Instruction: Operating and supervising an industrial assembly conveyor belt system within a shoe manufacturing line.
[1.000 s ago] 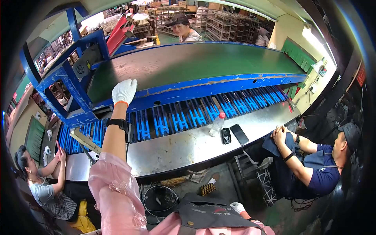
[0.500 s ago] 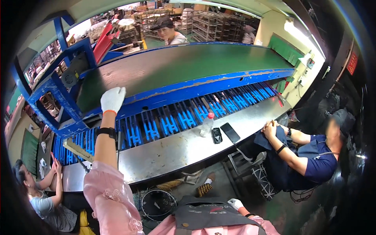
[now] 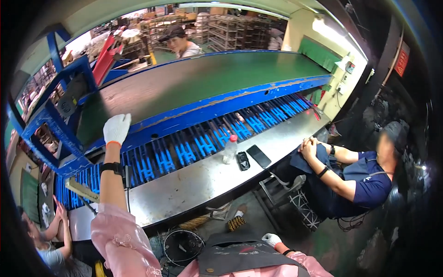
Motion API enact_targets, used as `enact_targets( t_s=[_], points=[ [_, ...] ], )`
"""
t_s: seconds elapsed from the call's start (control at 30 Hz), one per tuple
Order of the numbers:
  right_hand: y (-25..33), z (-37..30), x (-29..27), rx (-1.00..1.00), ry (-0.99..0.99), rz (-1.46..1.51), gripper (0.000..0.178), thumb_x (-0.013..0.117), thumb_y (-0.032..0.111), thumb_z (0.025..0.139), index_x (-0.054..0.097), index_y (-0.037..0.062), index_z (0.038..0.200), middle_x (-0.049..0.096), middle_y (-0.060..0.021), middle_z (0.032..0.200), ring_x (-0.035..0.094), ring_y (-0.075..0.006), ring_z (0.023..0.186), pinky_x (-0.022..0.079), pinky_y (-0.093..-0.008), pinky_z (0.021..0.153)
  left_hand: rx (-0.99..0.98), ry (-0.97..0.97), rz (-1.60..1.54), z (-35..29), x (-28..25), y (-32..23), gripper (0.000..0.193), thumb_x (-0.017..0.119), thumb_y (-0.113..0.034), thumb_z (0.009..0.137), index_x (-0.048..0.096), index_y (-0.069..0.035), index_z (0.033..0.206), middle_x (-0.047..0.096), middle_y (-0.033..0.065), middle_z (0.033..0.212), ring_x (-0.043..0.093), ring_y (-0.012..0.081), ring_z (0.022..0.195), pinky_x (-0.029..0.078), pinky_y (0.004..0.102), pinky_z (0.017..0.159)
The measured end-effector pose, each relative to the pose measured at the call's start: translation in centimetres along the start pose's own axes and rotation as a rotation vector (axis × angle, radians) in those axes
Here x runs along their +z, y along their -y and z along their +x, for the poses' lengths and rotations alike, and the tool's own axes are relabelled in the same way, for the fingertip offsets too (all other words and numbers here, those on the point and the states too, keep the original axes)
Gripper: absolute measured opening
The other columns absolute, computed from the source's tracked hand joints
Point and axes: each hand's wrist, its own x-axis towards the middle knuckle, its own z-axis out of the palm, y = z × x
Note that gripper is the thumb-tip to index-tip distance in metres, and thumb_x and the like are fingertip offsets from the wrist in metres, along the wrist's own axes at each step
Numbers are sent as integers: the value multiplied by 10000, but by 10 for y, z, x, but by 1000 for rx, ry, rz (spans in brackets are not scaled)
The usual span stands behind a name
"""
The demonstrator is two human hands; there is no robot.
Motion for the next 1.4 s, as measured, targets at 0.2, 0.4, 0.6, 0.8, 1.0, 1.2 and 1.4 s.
enact_targets(
  t_s=[0.2,0.4,0.6,0.8,1.0,1.2,1.4],
  points=[
    [-9,8,2,-27,38,54,271,642,310,811,715,110,978,703,-146,954,667,-271,910,499,-345,824,63,-54,23,2,-1,-2,452,390,-377,894,683,-56,771,667,183,866,634,380,822,484,500,775],
    [-19,14,9,-27,32,44,277,732,326,793,712,86,931,720,-74,873,642,-147,798,500,-294,771,-44,60,-35,0,-2,-13,481,374,-380,907,697,-32,826,661,209,906,633,383,864,485,488,811],
    [-9,3,-4,-26,32,49,274,700,300,790,714,93,969,719,-91,921,662,-184,858,503,-318,794,46,-12,-8,3,6,-16,464,380,-367,915,685,-49,771,670,188,874,637,374,845,490,491,790],
    [-4,15,3,-86,18,59,308,603,311,816,701,101,1019,697,-143,996,661,-302,936,499,-373,832,40,-22,-33,4,5,3,472,385,-397,930,657,-41,783,649,204,867,611,401,840,461,513,782],
    [1,10,2,-58,15,70,317,612,334,816,704,107,1018,698,-134,1006,655,-291,961,494,-368,856,15,-21,-18,8,13,8,474,379,-395,932,654,-41,781,649,197,850,612,399,825,464,508,777],
    [-3,0,-3,-12,-12,141,316,607,353,850,718,103,1008,699,-133,1014,653,-279,978,484,-361,884,39,-19,-7,4,6,-11,457,389,-377,928,666,-41,788,659,191,870,621,391,843,467,510,773],
    [34,9,-27,-34,-30,209,328,608,330,890,708,23,950,712,-102,840,664,-186,779,500,-330,731,-11,19,23,-3,-6,-7,482,371,-384,920,689,-35,824,665,200,915,635,379,866,486,488,811]
  ],
)
